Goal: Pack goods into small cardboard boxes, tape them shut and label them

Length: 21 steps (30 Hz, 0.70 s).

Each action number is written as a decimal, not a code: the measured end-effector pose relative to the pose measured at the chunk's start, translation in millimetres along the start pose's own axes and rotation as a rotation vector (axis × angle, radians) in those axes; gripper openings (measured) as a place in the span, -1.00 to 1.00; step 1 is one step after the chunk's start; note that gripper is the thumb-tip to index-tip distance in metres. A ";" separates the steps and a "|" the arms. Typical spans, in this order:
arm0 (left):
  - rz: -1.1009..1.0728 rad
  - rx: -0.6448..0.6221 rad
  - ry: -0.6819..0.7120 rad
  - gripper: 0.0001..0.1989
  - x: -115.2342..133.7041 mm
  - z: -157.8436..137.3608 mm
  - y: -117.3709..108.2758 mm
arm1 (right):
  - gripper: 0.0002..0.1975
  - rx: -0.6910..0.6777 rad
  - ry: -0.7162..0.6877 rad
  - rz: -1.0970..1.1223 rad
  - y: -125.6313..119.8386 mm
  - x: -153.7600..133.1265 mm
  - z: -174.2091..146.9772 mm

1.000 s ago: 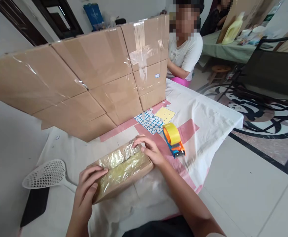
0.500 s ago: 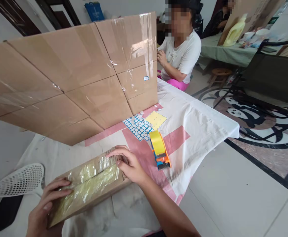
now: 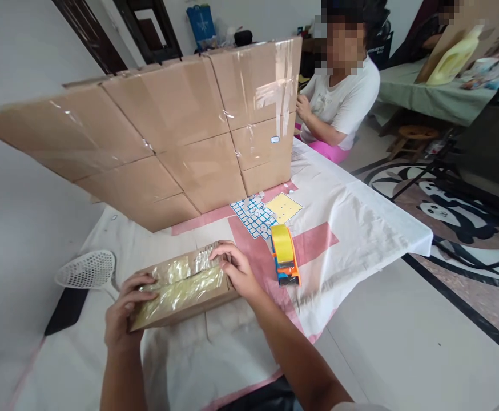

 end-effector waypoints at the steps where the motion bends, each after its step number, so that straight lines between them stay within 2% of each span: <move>1: 0.011 -0.012 0.004 -0.66 0.7 0.6 0.4 | -0.80 0.007 0.003 -0.010 -0.4 -0.4 -0.5; 6: 0.063 -0.115 0.033 -0.60 7.1 4.7 2.5 | -0.79 0.032 0.009 -0.055 -1.6 0.9 -2.7; 11: 0.060 -0.158 0.042 -0.59 10.5 7.9 4.1 | -0.78 0.042 0.006 -0.047 -2.0 7.6 -2.4; 15: 0.052 -0.152 0.034 -0.55 10.5 8.0 5.7 | -0.73 0.079 0.031 -0.029 -3.6 11.7 -1.3; 21: 0.016 -0.089 0.101 -0.55 13.9 6.3 5.7 | -0.72 0.082 0.052 -0.016 -4.1 13.0 -1.6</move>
Point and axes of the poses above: each hand's wrist, its own z-axis towards the middle knuckle, its own y-axis out of the palm, x = y × z, the point moved 7 cm from there along z, towards the middle knuckle, and after that the axes turned 11 degrees about y, right-handed, at the moved point
